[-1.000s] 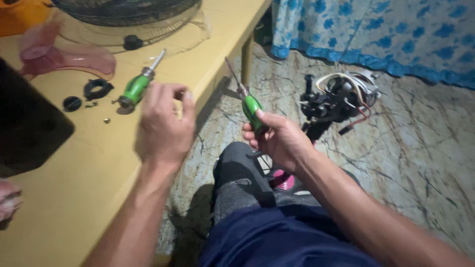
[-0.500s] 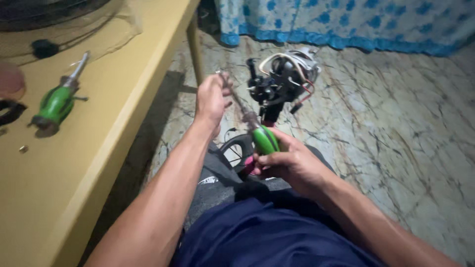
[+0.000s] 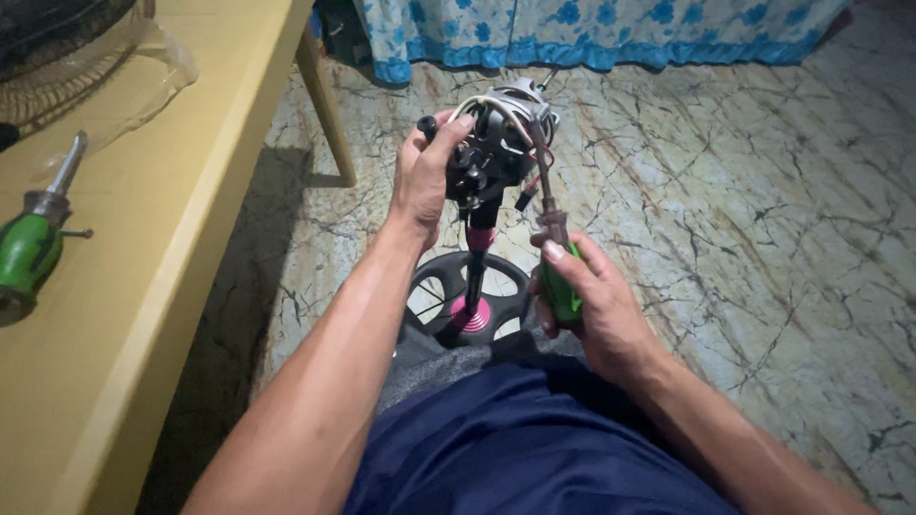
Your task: The person uses a green-handled screwdriver to tighten screws on a small electrical motor or fan assembly held in their left hand. They repeatedly adjust the device and use the screwdriver on different screws throughout the clip.
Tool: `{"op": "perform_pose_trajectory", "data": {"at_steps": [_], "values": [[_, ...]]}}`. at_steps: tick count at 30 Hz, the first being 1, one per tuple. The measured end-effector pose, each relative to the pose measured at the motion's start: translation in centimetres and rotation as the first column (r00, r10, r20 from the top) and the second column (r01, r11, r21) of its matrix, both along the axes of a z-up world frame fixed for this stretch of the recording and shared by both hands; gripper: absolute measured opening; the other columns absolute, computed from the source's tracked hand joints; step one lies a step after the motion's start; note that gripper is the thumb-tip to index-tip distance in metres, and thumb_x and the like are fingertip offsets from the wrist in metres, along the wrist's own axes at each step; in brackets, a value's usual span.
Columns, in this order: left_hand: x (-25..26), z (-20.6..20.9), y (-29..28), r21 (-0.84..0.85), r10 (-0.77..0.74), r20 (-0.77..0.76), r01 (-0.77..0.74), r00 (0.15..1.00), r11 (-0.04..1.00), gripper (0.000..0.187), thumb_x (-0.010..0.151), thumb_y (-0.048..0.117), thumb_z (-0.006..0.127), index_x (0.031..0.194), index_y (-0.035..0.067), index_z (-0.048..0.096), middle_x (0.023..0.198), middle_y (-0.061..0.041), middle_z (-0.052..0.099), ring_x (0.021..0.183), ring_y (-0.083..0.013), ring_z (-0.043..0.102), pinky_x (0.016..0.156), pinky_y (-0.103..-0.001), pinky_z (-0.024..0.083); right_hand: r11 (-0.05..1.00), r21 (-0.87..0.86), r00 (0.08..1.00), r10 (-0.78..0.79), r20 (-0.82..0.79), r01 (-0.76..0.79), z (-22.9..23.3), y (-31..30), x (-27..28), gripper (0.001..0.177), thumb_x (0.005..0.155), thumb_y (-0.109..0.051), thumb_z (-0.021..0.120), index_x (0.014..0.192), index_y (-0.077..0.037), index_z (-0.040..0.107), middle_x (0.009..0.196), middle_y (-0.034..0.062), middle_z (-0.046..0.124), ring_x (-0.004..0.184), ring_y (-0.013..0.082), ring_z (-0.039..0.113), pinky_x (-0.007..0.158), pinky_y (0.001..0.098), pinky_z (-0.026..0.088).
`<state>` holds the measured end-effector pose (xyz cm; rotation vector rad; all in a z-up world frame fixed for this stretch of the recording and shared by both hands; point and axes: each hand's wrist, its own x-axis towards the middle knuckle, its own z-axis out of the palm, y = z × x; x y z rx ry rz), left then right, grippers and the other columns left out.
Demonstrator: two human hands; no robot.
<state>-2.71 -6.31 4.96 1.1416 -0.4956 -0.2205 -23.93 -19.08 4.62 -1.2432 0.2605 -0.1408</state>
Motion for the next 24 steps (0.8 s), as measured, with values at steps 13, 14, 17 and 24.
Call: {"op": "perform_pose_trajectory", "data": {"at_steps": [13,14,17,24], "values": [[-0.3,1.4,-0.5,0.228,-0.064,0.105,0.038,0.992,0.973,0.076,0.079,0.042,0.078,0.14,0.002,0.055,0.122,-0.014,0.071,0.104,-0.0182,0.068,0.088,-0.032,0.055,0.993,0.025,0.993,-0.114,-0.015,0.115,0.0,-0.2,-1.4,0.031,0.1,-0.03,0.052,0.122,-0.008,0.055,0.081,0.0093,0.063,0.055,0.0162,0.057,0.048,0.0299,0.047],[-0.4,1.6,-0.6,0.279,-0.046,0.107,0.015,0.993,0.96,0.075,0.077,0.042,0.078,0.137,0.002,0.058,0.118,-0.014,0.072,0.099,-0.0187,0.069,0.083,-0.033,0.057,0.992,0.033,0.992,-0.124,-0.023,0.124,0.0,-0.3,-1.5,0.032,0.099,-0.029,0.051,0.122,-0.009,0.056,0.081,0.0091,0.064,0.055,0.016,0.057,0.048,0.0299,0.047],[-0.4,2.3,-0.4,0.415,0.003,0.113,-0.05,0.994,0.908,0.072,0.074,0.045,0.078,0.129,0.002,0.065,0.11,-0.012,0.074,0.093,-0.0187,0.072,0.079,-0.033,0.058,0.983,0.02,0.98,-0.181,-0.086,0.184,0.0,-0.4,-2.1,0.03,0.097,-0.028,0.051,0.122,-0.011,0.056,0.082,0.0082,0.065,0.055,0.016,0.057,0.047,0.0303,0.046],[-0.3,3.1,-0.9,0.446,0.143,0.552,-0.436,0.822,0.782,0.06,0.08,0.047,0.088,0.114,0.001,0.072,0.114,-0.018,0.065,0.1,-0.0229,0.066,0.083,-0.034,0.054,0.954,-0.123,0.958,-0.281,-0.053,0.273,-0.5,-0.4,-3.3,0.029,0.095,-0.022,0.058,0.121,-0.009,0.059,0.087,0.008,0.07,0.056,0.0154,0.06,0.052,0.0287,0.05]]}}
